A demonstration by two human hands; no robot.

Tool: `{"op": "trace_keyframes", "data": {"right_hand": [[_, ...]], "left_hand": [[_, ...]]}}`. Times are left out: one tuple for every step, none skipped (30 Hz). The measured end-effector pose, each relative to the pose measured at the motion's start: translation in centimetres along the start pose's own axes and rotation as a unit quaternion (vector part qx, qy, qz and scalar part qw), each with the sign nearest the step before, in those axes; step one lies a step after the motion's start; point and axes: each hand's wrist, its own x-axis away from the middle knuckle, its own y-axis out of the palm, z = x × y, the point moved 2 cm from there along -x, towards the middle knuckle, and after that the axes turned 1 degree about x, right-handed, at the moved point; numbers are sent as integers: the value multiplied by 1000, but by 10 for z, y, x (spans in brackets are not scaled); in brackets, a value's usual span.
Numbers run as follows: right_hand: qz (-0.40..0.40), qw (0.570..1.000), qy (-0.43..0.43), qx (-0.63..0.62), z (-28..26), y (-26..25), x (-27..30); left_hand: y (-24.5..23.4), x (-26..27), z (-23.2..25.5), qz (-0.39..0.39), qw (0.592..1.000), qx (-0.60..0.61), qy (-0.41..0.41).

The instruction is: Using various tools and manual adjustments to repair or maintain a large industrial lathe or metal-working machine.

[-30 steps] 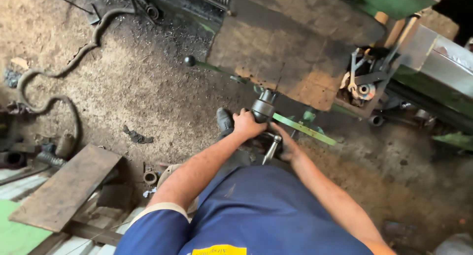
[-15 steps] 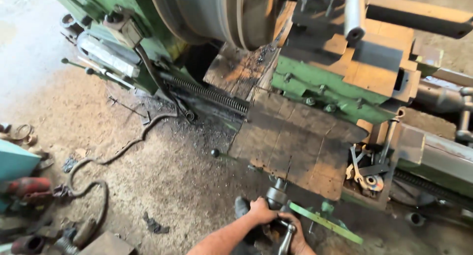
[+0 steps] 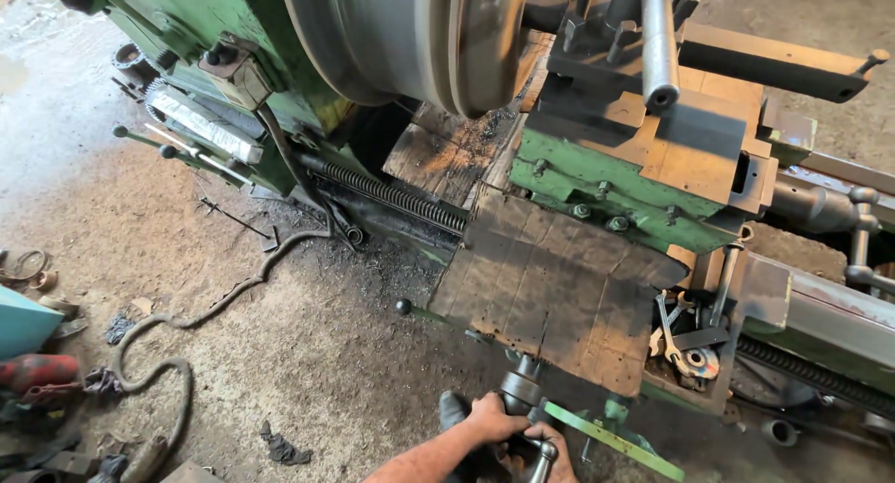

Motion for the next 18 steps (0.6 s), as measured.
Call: {"op": "trace_keyframes", "data": {"right_hand": [[1, 1000, 0, 1, 0, 2, 0], [15, 1000, -5, 1, 0, 4, 1], [30, 1000, -9, 0, 0, 5, 2], [31, 999, -9, 2, 0, -3, -3], [19, 999, -17, 22, -1, -11, -8], [7, 999, -26, 41, -3, -20, -13], [9, 999, -27, 44, -3, -19, -13], [25, 998, -25, 45, -3, -19, -12], [41, 998, -23, 47, -4, -19, -11], [44, 998, -24, 50, -6, -22, -13], [32, 998, -4, 55, -7, -24, -15], [22, 998, 16, 60, -9, -26, -18], [24, 998, 16, 64, -9, -30, -21], [31, 998, 0, 54, -9, -35, -23], [38, 998, -15, 44, -10, -41, -26], [42, 998, -16, 47, -8, -34, -22], [44, 999, -25, 17, -6, -27, -19], [47, 998, -35, -14, -5, -19, -15]], "left_hand": [[-2, 1, 1, 0, 1000, 1, 1], [-3, 2, 2, -3, 1000, 4, -3], [-4, 3, 2, -7, 1000, 7, -6], [-5, 3, 3, -6, 1000, 10, -5], [-7, 4, 2, -16, 1000, 15, -14], [-7, 4, 3, -27, 999, 22, -21], [-8, 4, 2, -27, 999, 24, -20], [-8, 4, 2, -33, 998, 39, -20], [-7, 4, 2, -39, 998, 55, -20], [-6, 2, 1, -39, 997, 58, -18], [-5, 0, 0, -42, 998, 47, -24], [-4, -2, -2, -45, 998, 38, -28], [-2, -4, -4, -45, 998, 42, -27], [0, -6, -5, -42, 999, 31, -16], [3, -9, -7, -38, 999, 21, -5], [1, -7, -6, -38, 999, 25, -3], [-1, -5, -6, -44, 998, 33, 3], [-3, -4, -5, -50, 998, 41, 9]]}}
